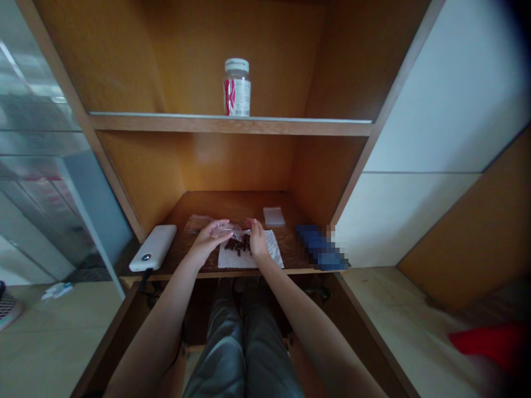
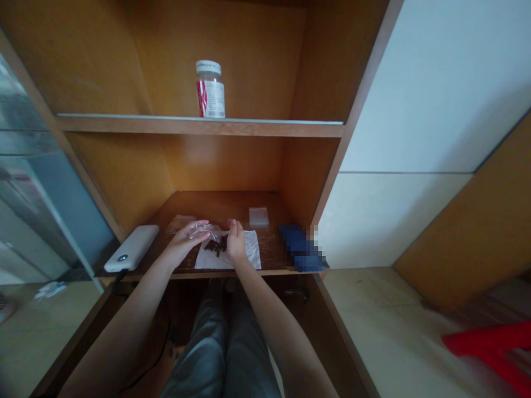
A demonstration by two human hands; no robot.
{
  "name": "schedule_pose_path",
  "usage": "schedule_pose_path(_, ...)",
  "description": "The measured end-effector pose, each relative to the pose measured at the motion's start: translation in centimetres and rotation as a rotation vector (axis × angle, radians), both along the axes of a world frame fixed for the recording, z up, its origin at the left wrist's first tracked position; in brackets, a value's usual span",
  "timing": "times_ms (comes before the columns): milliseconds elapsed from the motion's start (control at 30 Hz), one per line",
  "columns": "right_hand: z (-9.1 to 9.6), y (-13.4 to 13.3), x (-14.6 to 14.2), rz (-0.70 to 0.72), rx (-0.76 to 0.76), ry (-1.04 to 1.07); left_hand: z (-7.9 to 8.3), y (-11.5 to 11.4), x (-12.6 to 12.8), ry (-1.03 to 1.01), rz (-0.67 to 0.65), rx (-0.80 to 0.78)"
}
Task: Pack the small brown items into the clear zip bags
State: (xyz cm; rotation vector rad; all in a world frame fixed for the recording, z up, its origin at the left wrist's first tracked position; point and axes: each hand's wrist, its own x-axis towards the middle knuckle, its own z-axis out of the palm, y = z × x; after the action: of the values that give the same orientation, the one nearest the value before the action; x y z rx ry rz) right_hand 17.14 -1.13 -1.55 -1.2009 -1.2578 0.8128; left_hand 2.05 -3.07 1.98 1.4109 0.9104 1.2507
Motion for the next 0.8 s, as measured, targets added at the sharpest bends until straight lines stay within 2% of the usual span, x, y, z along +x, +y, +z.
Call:
schedule_pose_path(200,0.0,0.0,0.2,-0.063,0.011,-0.018,-0.7,-0.5,0.4,-0.093,0.017,0.013)
schedule_pose_path(367,-0.5,0.2,0.0,-0.129,0.203,0.067,-0.8,-0.5,0.8,-0.112,0.047,0.070)
schedule_pose_path(500,-0.1,-0.3,0.0,-0.069,0.389,0.067,-0.8,-0.5,1.1,-0.113,0.099,0.088)
schedule_pose_path(600,0.5,-0.8,0.1,-0.016,0.478,0.037,-0.7,-0.6,1.2,-0.146,0.058,0.081)
schedule_pose_path(700,0.6,-0.9,0.1,-0.029,0.499,0.031,-0.7,-0.7,1.0,-0.203,-0.022,0.060)
schedule_pose_path(800,0.3,-0.6,0.1,-0.072,0.475,0.054,-1.1,-0.7,0.5,-0.244,-0.005,0.034)
